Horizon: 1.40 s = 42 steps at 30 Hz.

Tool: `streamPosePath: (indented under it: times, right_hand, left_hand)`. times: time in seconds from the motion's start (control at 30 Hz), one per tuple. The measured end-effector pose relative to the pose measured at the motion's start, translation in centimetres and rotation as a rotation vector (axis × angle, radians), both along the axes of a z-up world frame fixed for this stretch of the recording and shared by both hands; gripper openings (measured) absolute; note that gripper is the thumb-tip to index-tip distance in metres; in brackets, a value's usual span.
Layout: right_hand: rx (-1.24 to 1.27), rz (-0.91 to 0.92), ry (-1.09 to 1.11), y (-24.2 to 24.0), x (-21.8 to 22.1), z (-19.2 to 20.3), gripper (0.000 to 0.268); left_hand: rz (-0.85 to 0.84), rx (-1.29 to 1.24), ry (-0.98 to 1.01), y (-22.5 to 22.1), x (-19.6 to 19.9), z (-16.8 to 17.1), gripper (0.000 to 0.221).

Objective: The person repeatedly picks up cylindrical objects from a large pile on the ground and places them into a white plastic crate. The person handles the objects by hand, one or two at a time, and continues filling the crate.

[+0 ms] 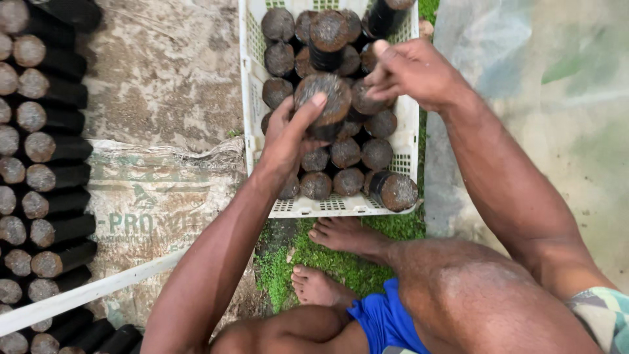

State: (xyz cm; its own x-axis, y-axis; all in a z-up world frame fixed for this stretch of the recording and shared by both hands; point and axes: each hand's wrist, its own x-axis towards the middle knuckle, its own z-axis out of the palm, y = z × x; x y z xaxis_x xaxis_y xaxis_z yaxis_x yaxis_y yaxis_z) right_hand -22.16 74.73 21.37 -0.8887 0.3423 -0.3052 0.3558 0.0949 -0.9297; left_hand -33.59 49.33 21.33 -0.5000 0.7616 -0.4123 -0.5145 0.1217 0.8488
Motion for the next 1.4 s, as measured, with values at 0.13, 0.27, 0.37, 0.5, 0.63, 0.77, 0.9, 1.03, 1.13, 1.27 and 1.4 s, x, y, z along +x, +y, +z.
streamPosePath:
  times: [0.13,0.27,0.37,0.5,0.63,0.77,0.9,1.03,1.13,1.27,1.4]
  right_hand:
    - [-0.015,-0.47,-0.03,3.9,-2.3,-7.3,0.048]
    - [-0.194,-0.765,0.015,8.5,-5.5,-12.4,0.049]
    - [-0.111,-0.784,0.112,9.7,-6.7,-13.7,0.041]
    - [0.244,-0.717,0.186,7.4,-6.0,-12.3,0.037]
    - [0.461,-0.41,0.28,-0.9,0.4,-6.7,0.035]
    - [0.471,0.343,0.106,-14.5,3.3,-3.3,0.032]
    - [0.589,0.901,-0.076,-21.3,-0.5,-1.2,0.031]
    - [0.76,1.172,-0.175,-24.9,-1.8,0.6,0.031]
    - [0.891,1.302,-0.212,-26.7,-1.1,4.3,0.032]
    - [1.047,1.453,-0.235,-31.5,-4.7,7.6,0.033]
    - [1.086,1.648,-0.173,-40.0,-6.7,7.7,0.035]
  left_hand:
    - [0.092,-0.017,-0.03,-3.2,0.5,0.6,0.076]
    - [0.145,0.031,-0.069,-6.6,1.5,0.8,0.074]
    - [0.185,0.029,-0.078,-9.3,2.4,0.8,0.073]
    - [0.215,-0.021,0.098,-13.6,3.9,0.2,0.068]
    - [0.286,0.004,0.051,-18.2,6.1,-0.9,0.069]
    - [0.323,0.051,0.052,-23.7,9.9,-2.6,0.071]
    - [0.426,0.038,0.132,-28.3,13.8,-5.0,0.072]
    - [0.579,0.043,0.189,-31.7,17.7,-8.2,0.074]
    - [0.781,0.021,0.104,-33.7,21.4,-10.5,0.077]
    - [1.163,0.119,-0.151,-35.2,26.6,-13.6,0.082]
    - [1.59,0.276,-0.277,-36.1,31.7,-16.3,0.086]
